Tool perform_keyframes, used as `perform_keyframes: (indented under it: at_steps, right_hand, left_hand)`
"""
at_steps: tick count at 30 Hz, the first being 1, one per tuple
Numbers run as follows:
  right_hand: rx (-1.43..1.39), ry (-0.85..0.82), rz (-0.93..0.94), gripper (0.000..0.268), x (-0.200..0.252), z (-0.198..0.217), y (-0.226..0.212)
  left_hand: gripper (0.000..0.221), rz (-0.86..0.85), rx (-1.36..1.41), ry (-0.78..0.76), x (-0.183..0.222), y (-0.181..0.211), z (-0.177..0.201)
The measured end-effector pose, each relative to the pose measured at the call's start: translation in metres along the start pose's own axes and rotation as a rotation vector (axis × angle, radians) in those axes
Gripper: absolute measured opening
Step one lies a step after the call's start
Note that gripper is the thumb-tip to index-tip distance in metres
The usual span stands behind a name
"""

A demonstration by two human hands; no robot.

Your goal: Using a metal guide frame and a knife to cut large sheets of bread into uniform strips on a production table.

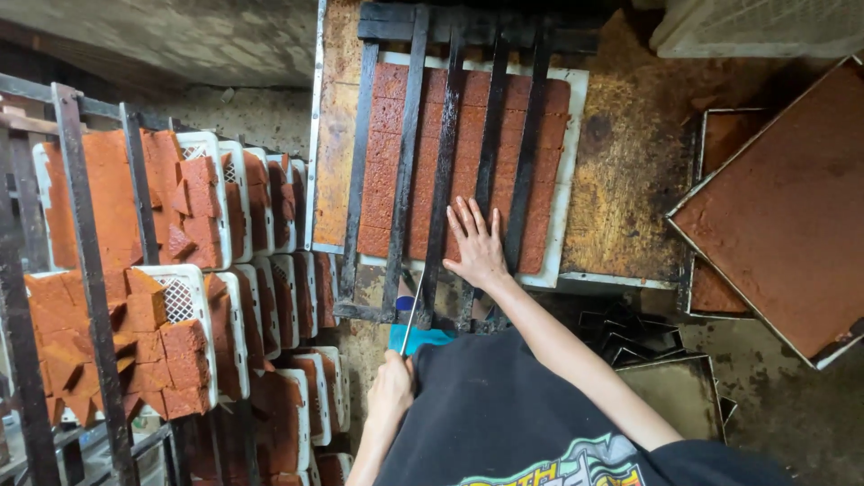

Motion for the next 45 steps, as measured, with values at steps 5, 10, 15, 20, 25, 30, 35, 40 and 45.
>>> perform_keyframes:
  at_steps: [5, 10, 15, 20, 25, 30, 35, 40, 45]
  right_hand:
    - [-0.068, -0.023, 0.043, 0.113, 0.003, -0.003, 0.01]
    - [-0.454, -0.132, -0.072, 0.103, 0.01, 0.025, 0.037]
    - [-0.38, -0.246, -0.071, 0.124, 0.037, 0.006, 0.063]
    - [-0.247, -0.329, -0.031, 0.134, 0.044, -0.002, 0.061]
    - [-0.169, -0.242, -0.075, 0.128, 0.048, -0.012, 0.057]
    - [-0.162, -0.241, -0.069, 0.126, 0.047, -0.006, 0.057]
    - [-0.118, -0.218, -0.065, 0.125, 0.045, 0.002, 0.057]
    - [-0.115, -0.215, -0.084, 0.125, 0.048, -0.001, 0.054]
    - [-0.115, -0.241, -0.085, 0.122, 0.046, 0.001, 0.055]
  left_hand:
    - [0.038, -0.092, -0.091, 0.168, 0.017, 0.044, 0.028]
    - [0.045, -0.423, 0.088, 0.223, -0.037, 0.163, 0.047]
    - [0.024, -0.904, 0.179, 0.32, -0.177, 0.278, 0.023]
    - [0.023, -0.777, 0.088, 0.272, -0.283, 0.349, -0.003]
    - [0.042, -1.063, -0.358, 0.696, -0.337, 0.345, -0.038]
    - [0.054, -1.14, -0.534, 0.855, -0.296, 0.36, -0.025]
    - [0.052, -1.214, -0.557, 1.113, -0.312, 0.353, -0.035]
    - [0.047, -1.228, -0.499, 1.277, -0.322, 0.356, -0.041]
    - [0.041, -1.223, -0.639, 1.566, -0.309, 0.354, -0.041]
Point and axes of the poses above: each hand's wrist, its own x-axis away from the middle knuckle, its own z-axis out of the back of the hand, y = z × x, the point moved 3 cm from there along -x, towards the middle knuckle, and after that the axes turned 15 degrees about x, right-handed, at the moved point
